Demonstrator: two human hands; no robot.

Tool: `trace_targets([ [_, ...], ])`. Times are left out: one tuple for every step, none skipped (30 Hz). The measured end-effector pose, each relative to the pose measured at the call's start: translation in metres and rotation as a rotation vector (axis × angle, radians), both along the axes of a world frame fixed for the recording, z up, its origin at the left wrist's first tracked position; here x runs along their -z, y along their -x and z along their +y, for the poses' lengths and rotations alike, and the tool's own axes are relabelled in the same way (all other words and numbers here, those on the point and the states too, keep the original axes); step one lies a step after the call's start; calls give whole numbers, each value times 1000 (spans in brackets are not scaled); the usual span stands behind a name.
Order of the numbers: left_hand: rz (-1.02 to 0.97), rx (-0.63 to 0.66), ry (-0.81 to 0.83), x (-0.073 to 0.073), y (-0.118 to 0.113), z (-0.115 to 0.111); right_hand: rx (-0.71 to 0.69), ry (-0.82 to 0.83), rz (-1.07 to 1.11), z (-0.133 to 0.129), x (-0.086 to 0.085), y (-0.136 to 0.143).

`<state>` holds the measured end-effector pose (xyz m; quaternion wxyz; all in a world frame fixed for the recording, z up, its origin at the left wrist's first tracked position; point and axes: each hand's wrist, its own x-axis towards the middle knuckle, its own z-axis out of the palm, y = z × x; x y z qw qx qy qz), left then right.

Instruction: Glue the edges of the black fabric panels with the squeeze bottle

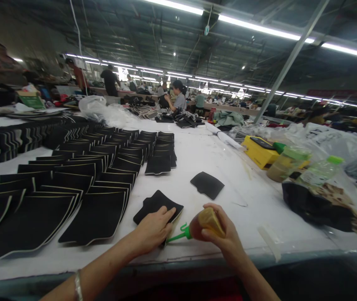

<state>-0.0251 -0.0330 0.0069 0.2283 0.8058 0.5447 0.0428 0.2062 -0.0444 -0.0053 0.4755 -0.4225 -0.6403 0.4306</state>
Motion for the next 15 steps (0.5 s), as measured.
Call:
trace_targets([
  [4, 3, 0, 0, 0, 0, 19, -10, -2, 3, 0, -2],
  [7, 4, 1, 0, 0, 0, 44, -28, -4, 7, 1, -5],
  [8, 5, 3, 0, -1, 0, 72, -53, -9, 12, 1, -9],
  [9, 5, 8, 0, -1, 1, 100, -84, -18, 17, 2, -12],
  [9, 2, 11, 0, -1, 1, 125, -116, -31, 22, 2, -14],
  [10, -1, 15, 0, -1, 1, 146, -147, -49, 26, 3, -17],
  [10, -1, 16, 0, -1, 1, 168, -174, -68, 29, 4, -18],
  [9, -1, 15, 0, -1, 1, 188, -195, -83, 30, 5, -19],
  [6, 0, 15, -1, -1, 1, 202, -209, -94, 29, 6, -19],
  [3, 1, 16, -1, -1, 1, 204, -211, -99, 27, 7, -19],
  [1, -1, 19, -1, -1, 1, 191, -203, -97, 25, 7, -18],
  [0, -2, 24, -2, -1, 1, 164, -186, -92, 22, 8, -18],
  [1, -4, 28, -2, -1, 1, 127, -162, -85, 19, 9, -17],
  [4, -6, 30, -2, -1, 2, 89, -136, -77, 16, 9, -17],
  [4, -5, 30, -2, -1, 2, 63, -115, -67, 16, 9, -17],
])
